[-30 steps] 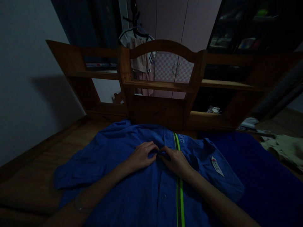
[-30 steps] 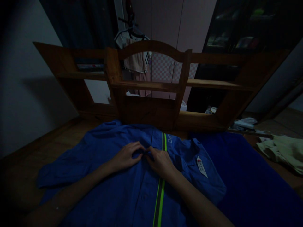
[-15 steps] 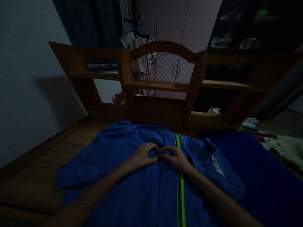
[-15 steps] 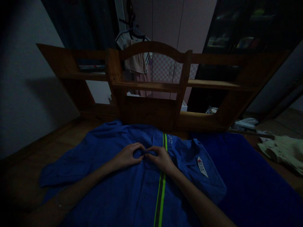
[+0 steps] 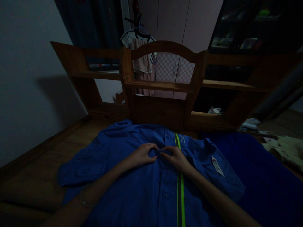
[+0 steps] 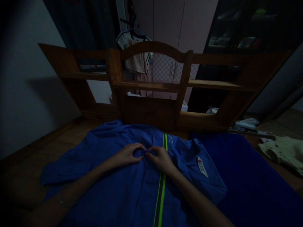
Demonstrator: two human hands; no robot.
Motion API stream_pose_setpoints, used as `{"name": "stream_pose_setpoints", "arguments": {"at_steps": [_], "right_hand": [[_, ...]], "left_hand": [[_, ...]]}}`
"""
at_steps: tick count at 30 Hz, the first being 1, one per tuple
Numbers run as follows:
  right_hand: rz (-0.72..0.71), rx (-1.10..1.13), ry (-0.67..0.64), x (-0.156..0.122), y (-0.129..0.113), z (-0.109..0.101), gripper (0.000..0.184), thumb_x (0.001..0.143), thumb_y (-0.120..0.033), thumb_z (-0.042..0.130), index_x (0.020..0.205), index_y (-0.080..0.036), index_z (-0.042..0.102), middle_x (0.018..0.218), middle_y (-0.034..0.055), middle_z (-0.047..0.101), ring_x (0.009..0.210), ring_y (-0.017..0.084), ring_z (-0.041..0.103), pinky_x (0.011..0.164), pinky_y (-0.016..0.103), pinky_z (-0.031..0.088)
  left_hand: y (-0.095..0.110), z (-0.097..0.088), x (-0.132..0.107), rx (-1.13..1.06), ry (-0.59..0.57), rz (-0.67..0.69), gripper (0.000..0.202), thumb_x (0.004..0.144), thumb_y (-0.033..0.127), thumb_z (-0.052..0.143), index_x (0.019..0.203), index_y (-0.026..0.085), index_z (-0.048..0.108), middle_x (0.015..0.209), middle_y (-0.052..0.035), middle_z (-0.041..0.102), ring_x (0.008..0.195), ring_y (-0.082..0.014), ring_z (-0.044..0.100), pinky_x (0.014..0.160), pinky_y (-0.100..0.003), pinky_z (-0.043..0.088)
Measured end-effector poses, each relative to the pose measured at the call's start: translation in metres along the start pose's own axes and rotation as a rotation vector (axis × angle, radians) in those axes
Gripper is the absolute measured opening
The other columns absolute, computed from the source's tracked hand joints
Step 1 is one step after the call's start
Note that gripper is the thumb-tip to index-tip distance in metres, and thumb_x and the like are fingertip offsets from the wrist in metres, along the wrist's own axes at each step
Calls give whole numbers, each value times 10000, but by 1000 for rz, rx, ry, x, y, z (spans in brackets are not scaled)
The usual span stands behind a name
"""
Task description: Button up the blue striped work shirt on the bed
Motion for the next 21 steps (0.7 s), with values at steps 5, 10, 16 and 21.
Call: {"name": "stream_pose_setpoints", "arguments": {"at_steps": [5,10,16,21], "right_hand": [[-11,86,-28,0,-4,0,248,857,-346,551,983,-199,706,953,25,714,903,205,645,812,304,470],[1,77,-12,0,-7,-2,226,826,-351,603,948,-185,696,925,22,711,870,193,644,788,287,476],[-65,32,-79,-3,-5,0,198,797,-318,665,955,-199,677,945,11,702,886,182,644,794,268,465],[-153,-22,-112,-8,-10,1,175,823,-301,650,969,-204,661,950,19,698,901,181,647,791,264,458]], "left_hand": [[-3,-3,1,-95,-15,-7,235,767,311,682,977,207,658,985,-11,662,938,-186,598,848,-278,440],[-5,-6,2,-162,0,-9,203,781,321,674,945,202,662,968,-13,646,957,-184,584,867,-280,428],[-3,-5,1,-131,-25,73,185,783,311,671,911,182,637,948,-19,620,927,-169,578,852,-272,433],[-2,-4,-2,48,-77,159,151,805,298,650,915,200,620,930,-14,610,957,-164,555,984,-324,358]]}}
Point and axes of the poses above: each hand's wrist, its own x-axis towards the middle knuckle, its own z-axis out of the palm, y = z × x, the point moved 3 cm from there along x, towards the middle knuckle
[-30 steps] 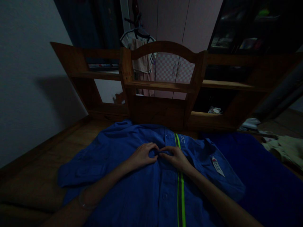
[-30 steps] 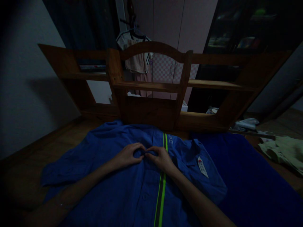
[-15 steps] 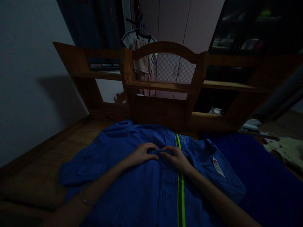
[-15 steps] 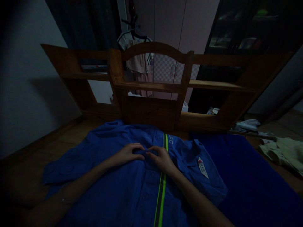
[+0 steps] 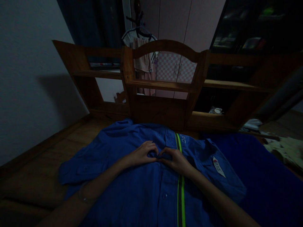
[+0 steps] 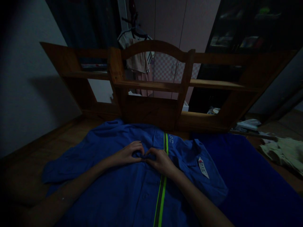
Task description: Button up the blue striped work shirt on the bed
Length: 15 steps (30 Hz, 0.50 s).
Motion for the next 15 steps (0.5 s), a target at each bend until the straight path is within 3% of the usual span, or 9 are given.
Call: {"name": "stream_pose_setpoints", "arguments": {"at_steps": [6,10,15], "right_hand": [[-3,-48,-6,-1,-2,-1,166,859,-297,607,1006,-226,637,978,19,690,926,184,644,796,267,456],[3,-117,-27,-2,1,0,155,857,-244,600,1009,-232,627,974,15,691,918,184,647,782,264,455],[7,-197,-33,-2,2,1,150,872,-241,568,1018,-230,603,955,18,691,877,178,656,731,248,447]], "left_hand": [[-6,-1,-1,66,6,5,145,823,285,633,957,234,612,933,20,624,1006,-151,554,1126,-400,198],[-7,-4,-2,67,-16,31,153,810,253,632,962,247,629,927,25,635,970,-147,572,1122,-408,208],[-2,-3,0,93,32,26,151,759,191,630,908,217,629,893,5,629,915,-161,572,1049,-377,313]]}}
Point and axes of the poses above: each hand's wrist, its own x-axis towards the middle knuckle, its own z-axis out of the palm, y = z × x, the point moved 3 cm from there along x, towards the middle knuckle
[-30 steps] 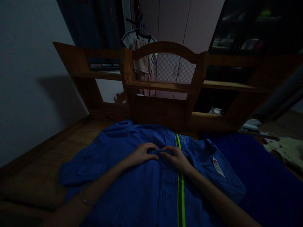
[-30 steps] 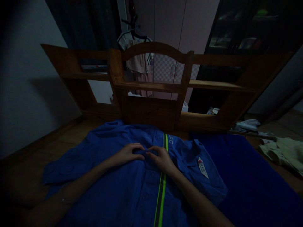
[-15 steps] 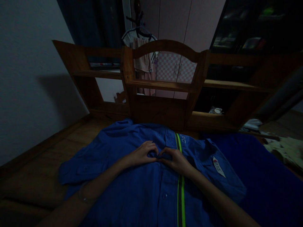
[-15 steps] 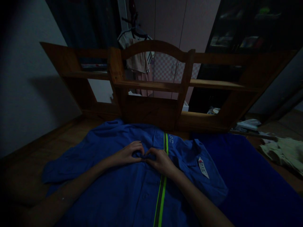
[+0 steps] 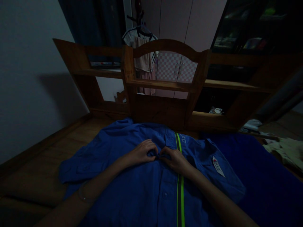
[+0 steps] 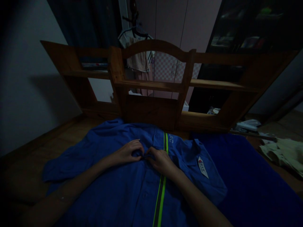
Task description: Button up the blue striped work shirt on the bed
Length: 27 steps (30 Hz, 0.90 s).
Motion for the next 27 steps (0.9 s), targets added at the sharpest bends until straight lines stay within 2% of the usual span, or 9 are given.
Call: {"name": "stream_pose_setpoints", "arguments": {"at_steps": [7,13,20,27], "right_hand": [[18,-44,39,2,0,0,148,878,-252,551,1021,-223,577,908,25,692,850,180,659,707,244,442],[27,-81,0,3,2,-1,187,863,-290,586,1043,-240,594,922,18,697,817,177,664,673,239,433],[43,-99,38,1,0,0,188,891,-331,549,1046,-236,598,860,20,700,745,172,661,626,232,408],[42,-54,90,1,4,3,180,894,-331,542,1035,-227,586,903,26,697,812,183,659,664,237,416]], "left_hand": [[8,8,1,25,115,-144,185,703,145,618,877,206,609,893,-13,631,893,-184,569,857,-301,438],[10,6,1,5,169,-211,166,720,168,602,876,217,628,870,0,645,867,-180,587,864,-307,439],[0,6,1,-136,164,-240,177,735,188,610,906,204,655,911,-7,663,871,-166,605,817,-258,459],[-5,1,0,-149,105,-199,179,777,236,637,954,213,658,946,-5,659,907,-164,599,834,-259,442]]}}
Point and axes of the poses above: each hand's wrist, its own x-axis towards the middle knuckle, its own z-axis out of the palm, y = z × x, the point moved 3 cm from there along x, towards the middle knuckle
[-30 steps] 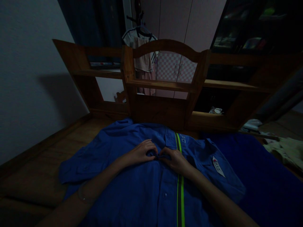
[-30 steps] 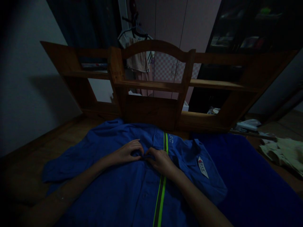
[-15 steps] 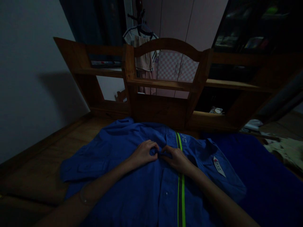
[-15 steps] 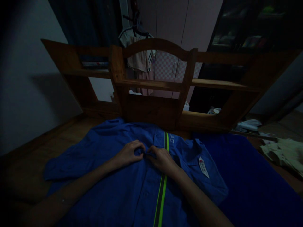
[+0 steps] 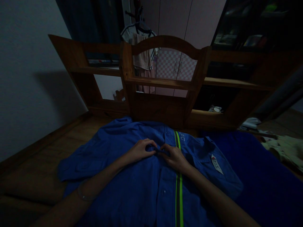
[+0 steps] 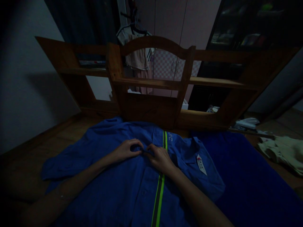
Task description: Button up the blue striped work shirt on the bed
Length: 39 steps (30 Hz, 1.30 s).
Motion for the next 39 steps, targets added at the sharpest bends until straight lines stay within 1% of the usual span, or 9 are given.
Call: {"name": "stream_pose_setpoints", "arguments": {"at_steps": [5,9,13,18,23,28,34,39], "right_hand": [[26,1,23,2,2,2,188,900,-345,526,1024,-224,599,909,35,697,822,190,657,674,244,421],[51,5,44,3,2,2,194,894,-349,529,1006,-220,620,905,37,701,815,192,658,660,243,422],[54,5,85,2,-1,0,175,896,-300,514,1014,-221,615,932,30,702,835,187,659,683,242,429],[13,-1,67,1,-4,-1,194,896,-248,498,1067,-235,590,899,10,702,740,168,660,657,242,425],[25,88,58,3,-1,-3,204,860,-277,575,1052,-221,615,982,29,694,906,186,649,760,259,450],[15,186,39,6,2,-6,196,842,-296,614,1016,-210,642,975,20,694,916,171,643,793,257,455],[-3,185,80,6,3,-3,150,846,-265,607,979,-212,650,960,12,697,915,169,645,812,265,453],[-17,169,68,6,2,-1,136,861,-223,571,971,-214,650,965,18,699,929,171,646,828,271,455]], "left_hand": [[3,1,1,22,-9,36,258,731,309,730,958,216,647,973,-11,645,946,-177,583,845,-272,434],[5,5,1,63,25,44,226,768,327,702,944,205,629,961,-18,638,955,-184,567,855,-292,426],[4,7,1,74,14,30,251,776,348,693,971,209,617,973,-21,632,955,-189,564,858,-303,427],[5,7,0,110,26,33,236,786,362,681,962,219,614,963,-18,620,961,-195,560,864,-310,423],[5,6,0,93,31,18,234,783,357,686,961,225,613,960,-9,616,962,-191,561,856,-301,422],[6,6,-1,81,26,27,227,792,356,674,968,225,615,969,-7,617,973,-190,561,863,-298,419],[5,7,0,151,21,46,215,788,365,677,946,229,624,940,-5,630,982,-201,557,909,-328,397],[8,6,-2,198,10,87,175,816,339,653,949,228,628,942,-4,638,997,-203,551,943,-342,372]]}}
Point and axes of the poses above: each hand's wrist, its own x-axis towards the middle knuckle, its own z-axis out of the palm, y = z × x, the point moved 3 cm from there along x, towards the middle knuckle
